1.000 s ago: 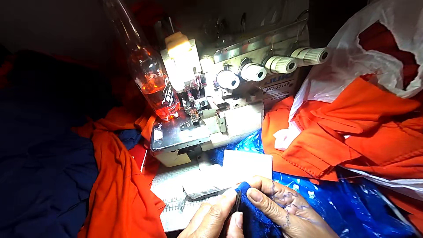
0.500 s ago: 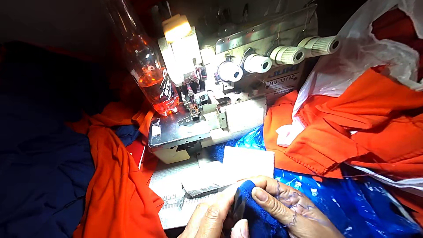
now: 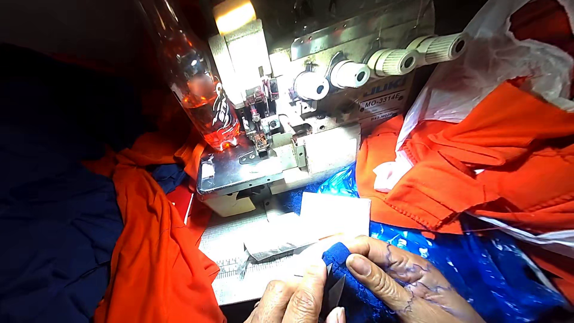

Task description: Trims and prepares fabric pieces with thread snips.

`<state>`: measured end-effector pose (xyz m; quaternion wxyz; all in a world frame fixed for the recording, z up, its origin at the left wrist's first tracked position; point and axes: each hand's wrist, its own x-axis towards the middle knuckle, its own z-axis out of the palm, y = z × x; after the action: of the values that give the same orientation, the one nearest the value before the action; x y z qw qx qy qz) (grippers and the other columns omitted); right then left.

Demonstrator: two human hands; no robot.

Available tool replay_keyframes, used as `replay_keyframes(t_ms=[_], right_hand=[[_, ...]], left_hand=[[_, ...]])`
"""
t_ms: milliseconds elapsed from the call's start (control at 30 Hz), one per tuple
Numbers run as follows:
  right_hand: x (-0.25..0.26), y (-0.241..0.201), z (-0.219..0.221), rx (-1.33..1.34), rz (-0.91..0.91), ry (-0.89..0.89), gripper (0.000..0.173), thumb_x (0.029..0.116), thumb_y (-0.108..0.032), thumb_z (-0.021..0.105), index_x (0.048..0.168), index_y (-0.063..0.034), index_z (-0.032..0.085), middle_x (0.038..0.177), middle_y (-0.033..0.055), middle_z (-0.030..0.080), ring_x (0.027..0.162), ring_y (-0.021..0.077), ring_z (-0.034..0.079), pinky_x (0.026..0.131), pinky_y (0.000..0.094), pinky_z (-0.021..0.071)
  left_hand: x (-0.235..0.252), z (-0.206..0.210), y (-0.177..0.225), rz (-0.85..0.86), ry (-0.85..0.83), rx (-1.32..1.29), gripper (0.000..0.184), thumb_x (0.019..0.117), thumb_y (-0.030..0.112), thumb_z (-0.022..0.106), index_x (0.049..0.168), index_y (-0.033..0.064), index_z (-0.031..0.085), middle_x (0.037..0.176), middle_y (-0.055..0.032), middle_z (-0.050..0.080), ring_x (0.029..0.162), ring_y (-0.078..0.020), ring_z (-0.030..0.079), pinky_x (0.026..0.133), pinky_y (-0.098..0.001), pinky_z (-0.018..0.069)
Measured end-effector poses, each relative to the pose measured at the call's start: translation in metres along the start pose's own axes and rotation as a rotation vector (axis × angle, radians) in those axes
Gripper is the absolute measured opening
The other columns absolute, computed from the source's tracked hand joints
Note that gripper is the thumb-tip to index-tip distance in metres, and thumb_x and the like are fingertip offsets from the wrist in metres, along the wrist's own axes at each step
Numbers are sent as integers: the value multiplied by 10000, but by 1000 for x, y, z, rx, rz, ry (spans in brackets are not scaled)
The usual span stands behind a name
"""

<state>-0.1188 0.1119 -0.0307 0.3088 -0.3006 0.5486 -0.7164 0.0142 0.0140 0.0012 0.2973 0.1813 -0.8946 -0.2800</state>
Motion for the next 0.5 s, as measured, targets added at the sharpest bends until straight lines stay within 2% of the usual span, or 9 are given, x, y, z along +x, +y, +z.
replay_keyframes(t_ms=[100, 233, 300, 400, 500], right_hand=[[0, 1, -1, -11, -16, -2, 180, 1031, -73, 517, 997, -142, 680, 897, -150, 678, 839, -77, 630, 762, 125, 532], [-1, 1, -2, 2, -30, -25, 164, 1037, -82, 537, 1035, -146, 689, 959, -152, 702, 901, -63, 647, 819, 146, 546], [-1, 0, -1, 5, -25, -21, 174, 1036, -79, 528, 1024, -145, 689, 949, -155, 695, 891, -69, 640, 810, 140, 538], [-1, -5, -1, 111, 68, -26, 205, 1041, -54, 508, 1022, -170, 676, 936, -146, 706, 875, -54, 657, 800, 153, 554], [-1, -5, 1, 219, 121, -16, 220, 1021, -24, 513, 1006, -150, 692, 927, -122, 701, 872, -42, 654, 807, 157, 552]], left_hand=[[0, -1, 1, -8, -16, -4, 253, 927, 88, 655, 1091, -75, 759, 864, -151, 719, 759, -103, 641, 702, -167, 511], [1, -1, 1, -21, -10, -28, 254, 927, 88, 656, 1086, -83, 756, 865, -154, 718, 763, -92, 641, 707, -160, 510], [1, 3, 2, -23, 17, -49, 253, 920, 88, 663, 1075, -91, 752, 855, -154, 718, 765, -84, 647, 719, -154, 516], [-1, 8, 1, -11, 65, -105, 254, 915, 86, 675, 1064, -109, 738, 858, -159, 706, 777, -65, 637, 735, -135, 511], [-3, 14, 0, 4, 121, -155, 254, 912, 79, 670, 1048, -125, 734, 852, -171, 704, 783, -67, 648, 744, -138, 523]])
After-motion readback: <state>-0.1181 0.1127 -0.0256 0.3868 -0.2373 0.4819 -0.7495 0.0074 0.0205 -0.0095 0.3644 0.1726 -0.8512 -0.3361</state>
